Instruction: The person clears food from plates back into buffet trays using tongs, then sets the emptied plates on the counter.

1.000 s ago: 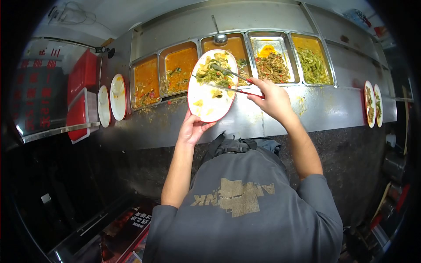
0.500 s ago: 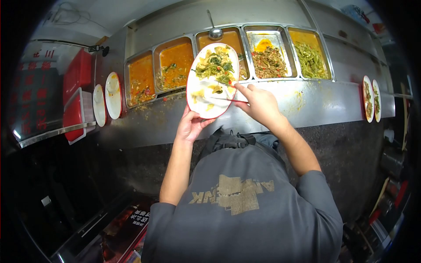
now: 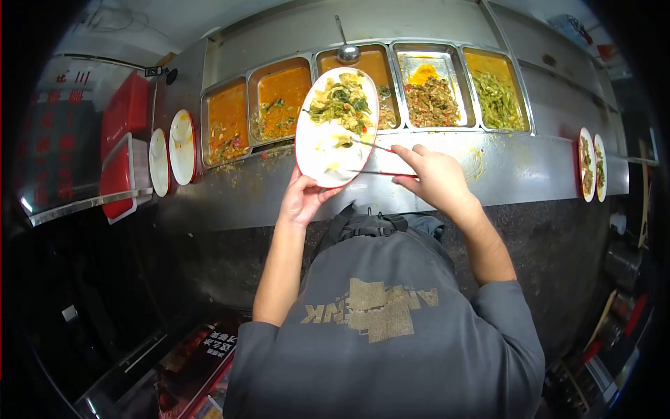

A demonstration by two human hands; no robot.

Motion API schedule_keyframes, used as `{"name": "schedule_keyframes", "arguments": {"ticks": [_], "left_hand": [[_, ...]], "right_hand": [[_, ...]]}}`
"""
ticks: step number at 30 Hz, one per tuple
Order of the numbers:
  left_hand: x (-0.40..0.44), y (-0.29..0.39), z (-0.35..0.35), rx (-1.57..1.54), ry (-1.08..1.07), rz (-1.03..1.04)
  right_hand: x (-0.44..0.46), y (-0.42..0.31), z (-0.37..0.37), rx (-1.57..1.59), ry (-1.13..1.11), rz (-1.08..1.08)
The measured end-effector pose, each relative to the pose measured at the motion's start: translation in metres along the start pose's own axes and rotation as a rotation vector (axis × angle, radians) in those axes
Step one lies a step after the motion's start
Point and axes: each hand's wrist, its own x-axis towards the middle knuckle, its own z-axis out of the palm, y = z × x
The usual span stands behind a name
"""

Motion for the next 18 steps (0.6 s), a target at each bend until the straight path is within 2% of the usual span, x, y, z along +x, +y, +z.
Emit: {"name": "schedule_keyframes", "arguments": {"ticks": [4, 8, 13, 18], "left_hand": [[-0.004, -0.001, 0.001, 0.002, 0.014, 0.011], [-0.007, -0.002, 0.003, -0.005, 0.033, 0.012], [-0.009, -0.002, -0.001, 0.008, 0.000, 0.000], [-0.011, -0.003, 0.003, 0.024, 0.033, -0.005]], "right_hand": [[0.015, 0.017, 0.000, -0.151, 0.196, 0.063], [0.018, 0.023, -0.009, -0.136, 0.287, 0.047], [0.019, 0.013, -0.004, 0.025, 0.120, -0.030], [0.028, 0.008, 0.018, -0.009, 0.119, -0.010]]}}
